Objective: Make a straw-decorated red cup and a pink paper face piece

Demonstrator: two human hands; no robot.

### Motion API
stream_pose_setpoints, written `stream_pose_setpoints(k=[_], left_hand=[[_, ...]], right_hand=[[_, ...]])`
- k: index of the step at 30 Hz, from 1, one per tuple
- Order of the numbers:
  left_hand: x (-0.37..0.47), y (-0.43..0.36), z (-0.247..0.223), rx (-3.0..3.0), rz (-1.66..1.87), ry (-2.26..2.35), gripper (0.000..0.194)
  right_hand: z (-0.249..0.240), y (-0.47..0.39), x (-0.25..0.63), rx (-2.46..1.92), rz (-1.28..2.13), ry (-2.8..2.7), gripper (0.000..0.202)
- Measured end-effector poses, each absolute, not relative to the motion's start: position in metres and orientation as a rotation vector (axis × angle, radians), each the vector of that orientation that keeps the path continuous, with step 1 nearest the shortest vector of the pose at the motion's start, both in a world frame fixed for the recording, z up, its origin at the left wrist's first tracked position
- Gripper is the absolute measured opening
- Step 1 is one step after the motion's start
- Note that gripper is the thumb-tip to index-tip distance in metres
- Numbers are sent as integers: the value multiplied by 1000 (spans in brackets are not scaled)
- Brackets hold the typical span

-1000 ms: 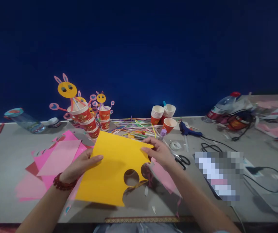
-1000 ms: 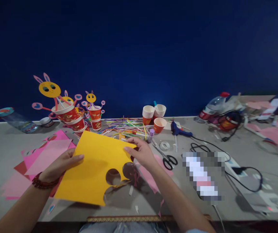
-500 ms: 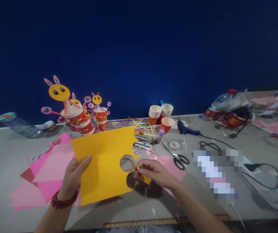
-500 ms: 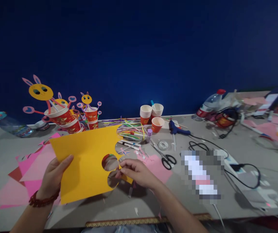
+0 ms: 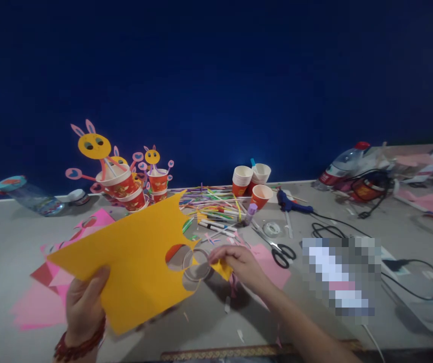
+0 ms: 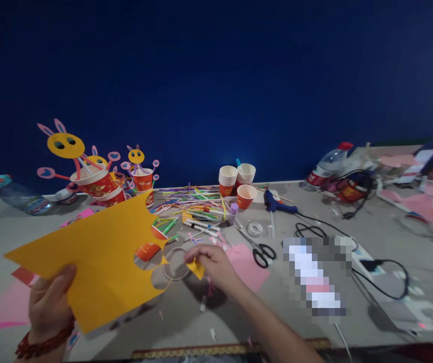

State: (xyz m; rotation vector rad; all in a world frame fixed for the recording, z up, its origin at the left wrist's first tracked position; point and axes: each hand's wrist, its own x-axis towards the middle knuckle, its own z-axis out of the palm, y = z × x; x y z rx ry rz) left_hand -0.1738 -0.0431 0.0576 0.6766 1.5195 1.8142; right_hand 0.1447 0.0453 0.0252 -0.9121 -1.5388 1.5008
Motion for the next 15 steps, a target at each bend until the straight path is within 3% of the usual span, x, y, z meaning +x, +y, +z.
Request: stream_pose_setpoints(k=[9,15], left_hand=[[-173,-55,42,427,1693,1500,45],[-180,-64,32,481,1556,1631,37]], right_hand=[[19,164,89,-1040,1158,-1525,30],[6,136,102,-1068,1051,-1747,30]])
